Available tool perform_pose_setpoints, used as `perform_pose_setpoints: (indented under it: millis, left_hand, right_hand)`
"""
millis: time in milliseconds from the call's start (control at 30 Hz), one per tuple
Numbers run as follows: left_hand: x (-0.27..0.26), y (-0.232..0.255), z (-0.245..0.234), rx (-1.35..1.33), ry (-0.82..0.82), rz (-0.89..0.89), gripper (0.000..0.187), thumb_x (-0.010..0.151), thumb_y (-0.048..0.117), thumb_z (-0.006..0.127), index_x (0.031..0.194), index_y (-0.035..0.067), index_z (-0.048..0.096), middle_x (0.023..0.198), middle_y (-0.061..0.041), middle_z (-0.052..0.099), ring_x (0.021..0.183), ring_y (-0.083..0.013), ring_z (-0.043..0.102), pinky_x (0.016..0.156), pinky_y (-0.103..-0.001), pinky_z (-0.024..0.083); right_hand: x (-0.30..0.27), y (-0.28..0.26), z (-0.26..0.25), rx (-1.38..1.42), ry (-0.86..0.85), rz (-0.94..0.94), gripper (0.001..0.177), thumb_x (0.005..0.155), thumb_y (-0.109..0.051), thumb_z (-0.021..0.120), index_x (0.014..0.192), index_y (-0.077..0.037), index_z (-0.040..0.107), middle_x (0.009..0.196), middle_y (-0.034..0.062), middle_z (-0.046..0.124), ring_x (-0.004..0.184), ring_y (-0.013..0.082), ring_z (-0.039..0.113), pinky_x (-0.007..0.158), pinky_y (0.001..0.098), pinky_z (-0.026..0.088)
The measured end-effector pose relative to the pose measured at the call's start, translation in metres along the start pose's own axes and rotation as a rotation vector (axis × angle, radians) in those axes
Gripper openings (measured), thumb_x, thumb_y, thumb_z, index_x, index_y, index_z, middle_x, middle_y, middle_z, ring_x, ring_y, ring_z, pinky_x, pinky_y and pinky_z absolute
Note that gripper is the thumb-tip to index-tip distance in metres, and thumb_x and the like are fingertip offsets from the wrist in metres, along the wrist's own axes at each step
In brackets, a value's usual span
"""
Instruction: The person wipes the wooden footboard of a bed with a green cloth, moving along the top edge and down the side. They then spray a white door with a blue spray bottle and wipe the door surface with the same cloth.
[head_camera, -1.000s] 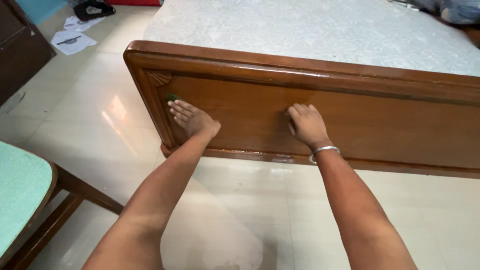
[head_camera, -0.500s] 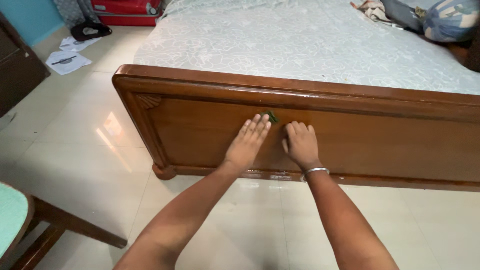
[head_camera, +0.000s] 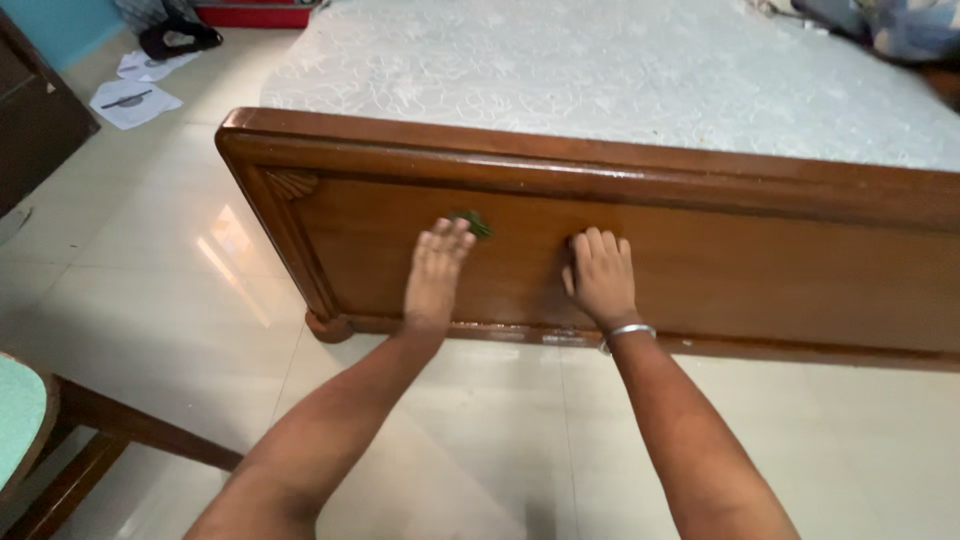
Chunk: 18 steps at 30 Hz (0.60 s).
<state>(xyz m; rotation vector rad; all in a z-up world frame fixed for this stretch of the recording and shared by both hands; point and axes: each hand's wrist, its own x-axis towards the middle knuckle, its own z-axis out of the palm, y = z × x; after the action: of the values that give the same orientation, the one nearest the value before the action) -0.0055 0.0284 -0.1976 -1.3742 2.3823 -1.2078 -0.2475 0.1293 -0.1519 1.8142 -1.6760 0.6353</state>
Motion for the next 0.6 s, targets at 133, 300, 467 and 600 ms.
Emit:
perform_pose_setpoints:
  millis: [133,300,467,600]
  left_hand:
    - [-0.008,-0.024,-0.009,-0.363,-0.252,-0.170,0.093,0.097,0.016,0.056,0.160,-0.001,-0.010,0.167,-0.027,-0.018,0.155,-0.0459,-0.011,0.124,-0.054,-0.004]
    - [0.006,-0.054,-0.020,-1.078,-0.427,-0.646,0.125,0.085,0.025,0.075,0.152,-0.016,-0.022,0.160,-0.038,-0.028,0.153,-0.0497,-0.019,0.127,-0.049,-0.002]
    - [0.022,-0.066,-0.011,-1.359,-0.558,-0.866,0.134,0.082,0.028,0.079,0.150,-0.008,-0.031,0.160,-0.030,-0.035,0.156,-0.0401,-0.018,0.129,-0.039,0.004]
    - [0.035,-0.067,0.015,-1.513,-0.552,-1.041,0.130,0.084,0.025,0.076,0.149,-0.010,-0.030,0.162,-0.031,-0.030,0.158,-0.0392,-0.013,0.129,-0.039,0.007]
  right_hand:
    - [-0.001,0.003,0.001,-0.006,-0.017,0.001,0.034,0.078,-0.019,0.074,0.107,-0.008,0.061,0.103,0.0104,0.057,0.100,0.0297,0.054,0.089,0.0445,0.041]
    - [0.001,-0.002,0.002,-0.008,-0.002,0.023,0.032,0.078,-0.018,0.073,0.107,-0.009,0.062,0.101,0.0097,0.056,0.101,0.0293,0.054,0.091,0.0441,0.042]
    - [-0.001,0.001,0.003,0.013,0.014,0.006,0.033,0.078,-0.018,0.073,0.107,-0.009,0.061,0.103,0.0105,0.057,0.102,0.0303,0.054,0.090,0.0441,0.041]
    - [-0.003,0.003,0.005,-0.021,-0.004,0.001,0.033,0.080,-0.018,0.073,0.109,-0.008,0.061,0.102,0.0109,0.056,0.100,0.0304,0.054,0.090,0.0441,0.041]
